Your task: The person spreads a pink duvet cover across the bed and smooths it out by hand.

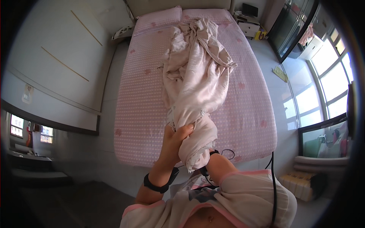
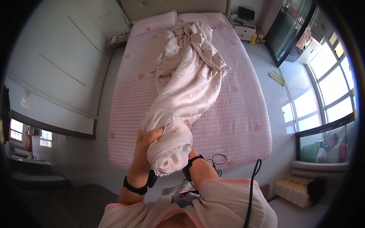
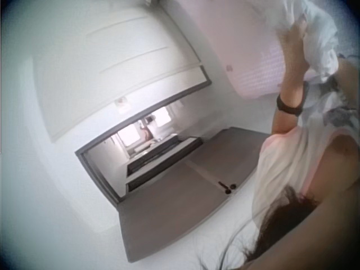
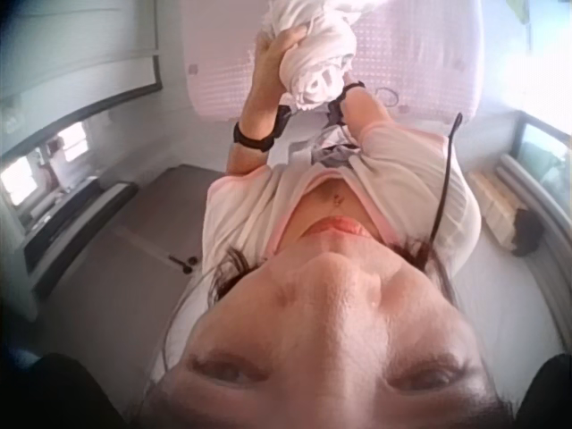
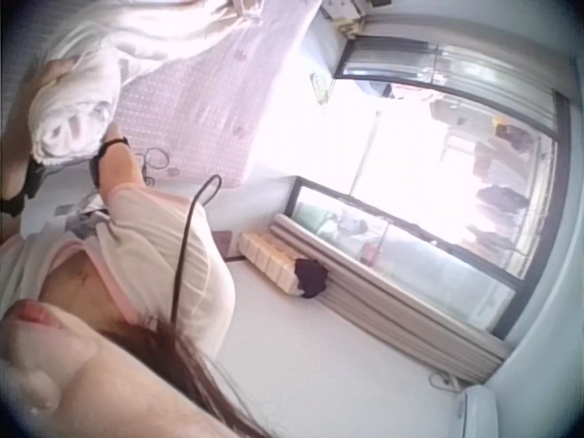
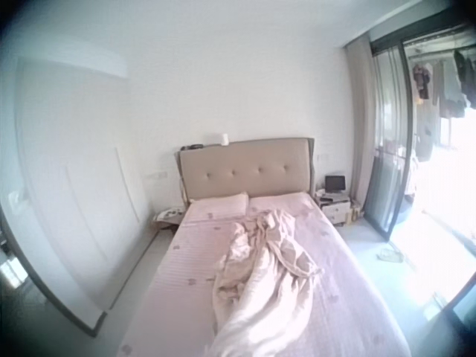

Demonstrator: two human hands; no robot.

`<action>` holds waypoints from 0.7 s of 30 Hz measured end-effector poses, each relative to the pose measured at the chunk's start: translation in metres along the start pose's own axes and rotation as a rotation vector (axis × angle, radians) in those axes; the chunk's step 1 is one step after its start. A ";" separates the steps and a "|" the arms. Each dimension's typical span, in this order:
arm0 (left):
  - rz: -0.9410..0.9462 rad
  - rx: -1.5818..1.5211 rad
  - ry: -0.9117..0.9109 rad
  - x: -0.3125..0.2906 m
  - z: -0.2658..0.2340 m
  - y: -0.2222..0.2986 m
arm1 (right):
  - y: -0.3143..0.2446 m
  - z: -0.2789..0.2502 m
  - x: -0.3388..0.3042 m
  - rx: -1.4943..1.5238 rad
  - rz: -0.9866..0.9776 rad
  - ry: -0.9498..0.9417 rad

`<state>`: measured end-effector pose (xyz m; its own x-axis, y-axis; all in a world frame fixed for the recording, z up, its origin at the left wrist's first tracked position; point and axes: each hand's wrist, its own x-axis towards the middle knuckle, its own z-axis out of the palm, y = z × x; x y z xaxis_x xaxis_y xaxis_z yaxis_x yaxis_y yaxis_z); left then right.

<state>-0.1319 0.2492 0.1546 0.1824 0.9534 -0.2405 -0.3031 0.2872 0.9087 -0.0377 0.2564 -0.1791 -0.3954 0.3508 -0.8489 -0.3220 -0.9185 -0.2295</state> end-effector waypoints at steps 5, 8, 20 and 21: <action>-0.004 0.069 -0.061 0.007 -0.032 -0.009 | -0.026 -0.042 0.003 -0.279 -0.132 0.083; -0.055 0.272 -0.135 0.015 -0.067 -0.023 | -0.061 -0.121 -0.009 -0.652 -0.282 0.338; -0.273 0.578 1.059 -0.144 -0.392 -0.091 | 0.060 -0.494 -0.403 0.163 -1.095 1.549; -0.262 0.708 1.148 -0.155 -0.399 -0.069 | 0.096 -0.494 -0.440 0.211 -1.055 1.697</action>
<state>-0.5129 0.1187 -0.0072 -0.8142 0.5192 -0.2598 0.2207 0.6907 0.6886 0.5308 -0.0763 -0.0629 0.9994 0.0231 0.0255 0.0330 -0.4306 -0.9019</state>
